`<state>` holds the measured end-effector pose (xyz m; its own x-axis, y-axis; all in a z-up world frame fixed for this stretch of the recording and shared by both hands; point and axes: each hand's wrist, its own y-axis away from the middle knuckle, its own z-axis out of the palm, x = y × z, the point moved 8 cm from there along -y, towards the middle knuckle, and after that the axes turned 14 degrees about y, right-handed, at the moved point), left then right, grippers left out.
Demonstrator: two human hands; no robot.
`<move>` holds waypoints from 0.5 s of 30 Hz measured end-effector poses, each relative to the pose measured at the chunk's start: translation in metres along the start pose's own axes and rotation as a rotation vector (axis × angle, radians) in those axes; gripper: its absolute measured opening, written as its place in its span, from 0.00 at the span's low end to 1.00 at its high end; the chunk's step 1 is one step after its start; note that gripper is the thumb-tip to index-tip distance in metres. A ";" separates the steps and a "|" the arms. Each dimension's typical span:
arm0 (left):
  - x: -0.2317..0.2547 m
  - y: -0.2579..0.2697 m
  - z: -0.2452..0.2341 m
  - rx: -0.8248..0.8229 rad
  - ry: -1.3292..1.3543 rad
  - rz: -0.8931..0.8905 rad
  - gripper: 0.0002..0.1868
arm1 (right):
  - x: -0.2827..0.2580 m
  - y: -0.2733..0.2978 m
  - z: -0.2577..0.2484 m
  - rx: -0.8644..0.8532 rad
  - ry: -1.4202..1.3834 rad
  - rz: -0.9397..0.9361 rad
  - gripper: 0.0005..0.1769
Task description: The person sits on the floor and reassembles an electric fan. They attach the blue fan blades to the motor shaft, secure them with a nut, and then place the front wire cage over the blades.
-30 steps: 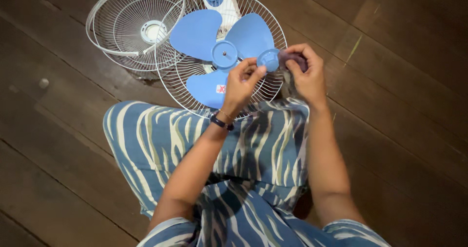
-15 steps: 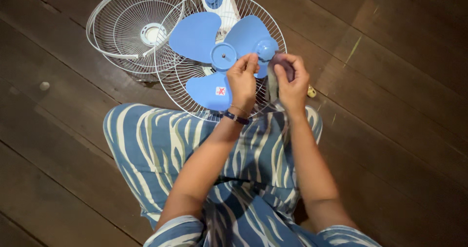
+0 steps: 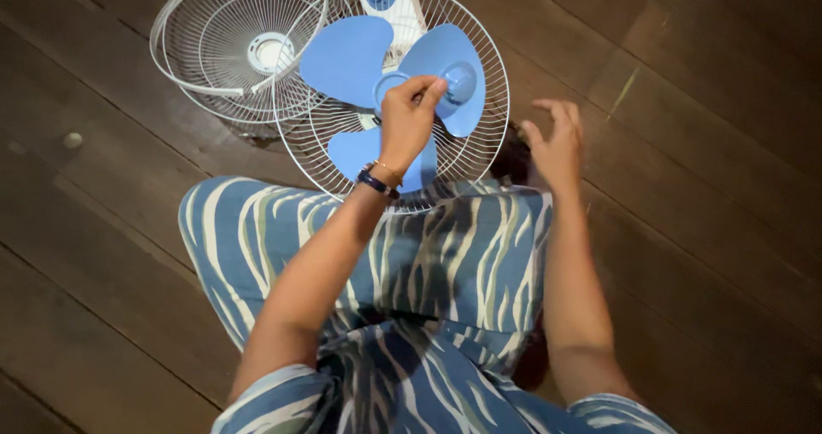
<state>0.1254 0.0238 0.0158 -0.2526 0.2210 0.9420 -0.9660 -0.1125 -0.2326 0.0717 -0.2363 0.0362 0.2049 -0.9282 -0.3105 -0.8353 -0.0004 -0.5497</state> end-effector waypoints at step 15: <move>0.056 0.007 -0.041 -0.347 -0.774 0.403 0.14 | -0.110 -0.031 0.059 -0.214 -0.594 -0.007 0.19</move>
<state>0.1022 0.0752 0.0565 -0.5854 -0.4915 0.6448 -0.8075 0.2829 -0.5175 0.1054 -0.1122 0.0414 0.4074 -0.5632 -0.7189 -0.9041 -0.1372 -0.4048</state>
